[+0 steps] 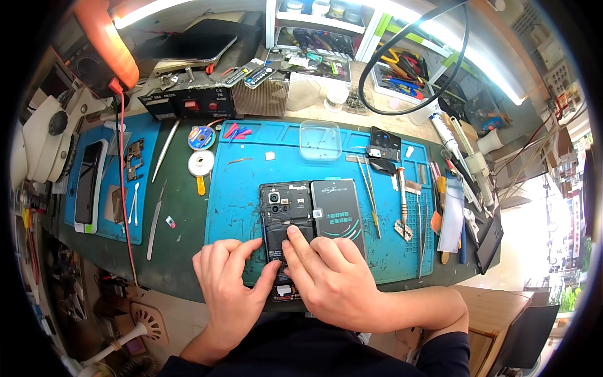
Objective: The person disassembles a smartphone, removes the battery, and tests the device by powering it on. They then handle a replacement back cover and screen assembly, aligning and attaching components to the phone chassis.
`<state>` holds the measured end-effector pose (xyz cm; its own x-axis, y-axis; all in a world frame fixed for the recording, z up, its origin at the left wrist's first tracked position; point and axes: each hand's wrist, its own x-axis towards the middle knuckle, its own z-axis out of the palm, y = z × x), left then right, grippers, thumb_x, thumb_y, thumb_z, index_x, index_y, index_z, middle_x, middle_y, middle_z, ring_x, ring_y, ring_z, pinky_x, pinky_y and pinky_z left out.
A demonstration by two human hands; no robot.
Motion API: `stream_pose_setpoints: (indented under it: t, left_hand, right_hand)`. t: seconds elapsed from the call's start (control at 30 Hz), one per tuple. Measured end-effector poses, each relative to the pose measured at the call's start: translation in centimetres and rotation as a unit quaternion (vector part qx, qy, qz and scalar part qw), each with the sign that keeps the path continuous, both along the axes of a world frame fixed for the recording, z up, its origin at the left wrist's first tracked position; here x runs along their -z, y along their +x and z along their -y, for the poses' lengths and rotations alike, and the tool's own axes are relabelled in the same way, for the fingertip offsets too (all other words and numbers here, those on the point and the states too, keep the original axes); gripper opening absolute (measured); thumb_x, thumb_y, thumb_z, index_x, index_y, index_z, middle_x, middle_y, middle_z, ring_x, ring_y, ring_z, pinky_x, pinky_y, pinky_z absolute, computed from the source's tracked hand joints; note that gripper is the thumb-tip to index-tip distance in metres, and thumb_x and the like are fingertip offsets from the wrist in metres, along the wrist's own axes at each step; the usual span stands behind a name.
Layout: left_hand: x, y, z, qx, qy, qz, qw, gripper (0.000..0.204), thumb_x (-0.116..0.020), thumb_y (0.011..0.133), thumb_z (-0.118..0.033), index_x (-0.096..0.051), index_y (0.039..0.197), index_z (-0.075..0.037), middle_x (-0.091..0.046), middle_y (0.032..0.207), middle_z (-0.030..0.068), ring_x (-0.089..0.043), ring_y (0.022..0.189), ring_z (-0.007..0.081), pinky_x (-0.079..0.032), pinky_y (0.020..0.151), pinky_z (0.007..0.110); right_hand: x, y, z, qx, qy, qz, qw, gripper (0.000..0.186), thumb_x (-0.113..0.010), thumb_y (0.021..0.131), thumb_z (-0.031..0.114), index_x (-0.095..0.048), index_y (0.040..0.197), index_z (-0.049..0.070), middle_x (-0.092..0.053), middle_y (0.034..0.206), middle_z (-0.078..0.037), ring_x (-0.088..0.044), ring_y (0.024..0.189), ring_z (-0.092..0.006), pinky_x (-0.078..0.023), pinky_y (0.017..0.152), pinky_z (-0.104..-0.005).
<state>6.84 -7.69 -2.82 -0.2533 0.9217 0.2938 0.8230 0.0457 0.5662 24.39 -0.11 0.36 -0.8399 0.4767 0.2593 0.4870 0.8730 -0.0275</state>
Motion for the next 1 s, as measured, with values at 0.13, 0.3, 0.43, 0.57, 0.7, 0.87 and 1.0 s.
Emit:
stream_pose_setpoints:
  t: [0.13, 0.3, 0.43, 0.57, 0.7, 0.87, 1.0]
  left_hand:
    - [-0.1, 0.1, -0.2, -0.001, 0.021, 0.001, 1.0, 0.039, -0.088, 0.072, -0.012, -0.073, 0.108, -0.006, -0.058, 0.094, 0.0042, -0.054, 0.09, 0.023, -0.039, 0.088, 0.038]
    - [-0.1, 0.1, -0.3, 0.0, 0.026, -0.001, 1.0, 0.04, -0.088, 0.072, -0.011, -0.073, 0.108, -0.006, -0.058, 0.094, 0.0045, -0.054, 0.09, 0.023, -0.039, 0.088, 0.038]
    - [0.0, -0.1, -0.3, -0.001, 0.03, 0.0, 1.0, 0.039, -0.088, 0.072, -0.011, -0.073, 0.108, -0.007, -0.058, 0.094, 0.0044, -0.055, 0.09, 0.023, -0.039, 0.087, 0.038]
    - [0.0, -0.1, -0.3, 0.0, 0.039, -0.001, 0.999, 0.039, -0.088, 0.072, -0.012, -0.073, 0.107, -0.007, -0.058, 0.094, 0.0042, -0.055, 0.089, 0.023, -0.039, 0.087, 0.038]
    - [-0.1, -0.1, -0.3, 0.003, 0.043, -0.002, 0.999, 0.039, -0.088, 0.072, -0.012, -0.073, 0.107, -0.007, -0.059, 0.095, 0.0041, -0.055, 0.089, 0.023, -0.04, 0.087, 0.038]
    - [0.0, -0.1, -0.3, 0.005, 0.035, -0.005, 0.999, 0.039, -0.089, 0.073, -0.014, -0.072, 0.107, -0.007, -0.059, 0.096, 0.0043, -0.055, 0.091, 0.0232, -0.039, 0.087, 0.039]
    - [0.0, 0.0, -0.3, 0.004, 0.027, -0.003, 1.0, 0.039, -0.088, 0.073, -0.013, -0.072, 0.107, -0.007, -0.059, 0.096, 0.0046, -0.055, 0.091, 0.0234, -0.039, 0.088, 0.039]
  right_hand:
    - [0.0, 0.0, -0.1, -0.004, -0.004, -0.008, 1.0, 0.04, -0.072, 0.086, 0.018, -0.072, 0.117, -0.006, -0.069, 0.13, -0.021, -0.059, 0.093, -0.0215, -0.046, 0.078, -0.0342]
    - [0.0, -0.1, -1.0, -0.036, 0.026, -0.014, 0.999, 0.04, -0.063, 0.083, 0.016, -0.071, 0.111, -0.011, -0.07, 0.123, -0.027, -0.055, 0.087, -0.0217, -0.043, 0.073, -0.0308]
    - [-0.5, -0.6, -1.4, -0.039, 0.003, -0.017, 0.999, 0.038, -0.064, 0.081, 0.016, -0.071, 0.109, -0.01, -0.072, 0.119, -0.026, -0.056, 0.086, -0.0218, -0.043, 0.072, -0.0311]
    - [0.1, -0.3, -1.5, -0.05, 0.013, -0.036, 0.998, 0.037, -0.065, 0.081, 0.014, -0.071, 0.109, -0.01, -0.072, 0.118, -0.026, -0.056, 0.083, -0.0211, -0.043, 0.071, -0.0315]
    - [0.2, -0.3, -1.5, -0.051, 0.016, -0.046, 0.998, 0.035, -0.065, 0.082, 0.013, -0.071, 0.108, -0.009, -0.072, 0.118, -0.026, -0.055, 0.081, -0.0203, -0.042, 0.07, -0.0315]
    - [0.5, -0.3, -1.3, -0.046, 0.026, -0.046, 0.998, 0.036, -0.065, 0.08, 0.013, -0.071, 0.107, -0.01, -0.072, 0.117, -0.026, -0.055, 0.081, -0.0205, -0.042, 0.07, -0.0312]
    - [0.5, -0.4, -1.3, -0.042, 0.037, -0.049, 0.997, 0.038, -0.065, 0.079, 0.014, -0.071, 0.106, -0.011, -0.073, 0.115, -0.026, -0.056, 0.082, -0.0208, -0.042, 0.069, -0.0311]
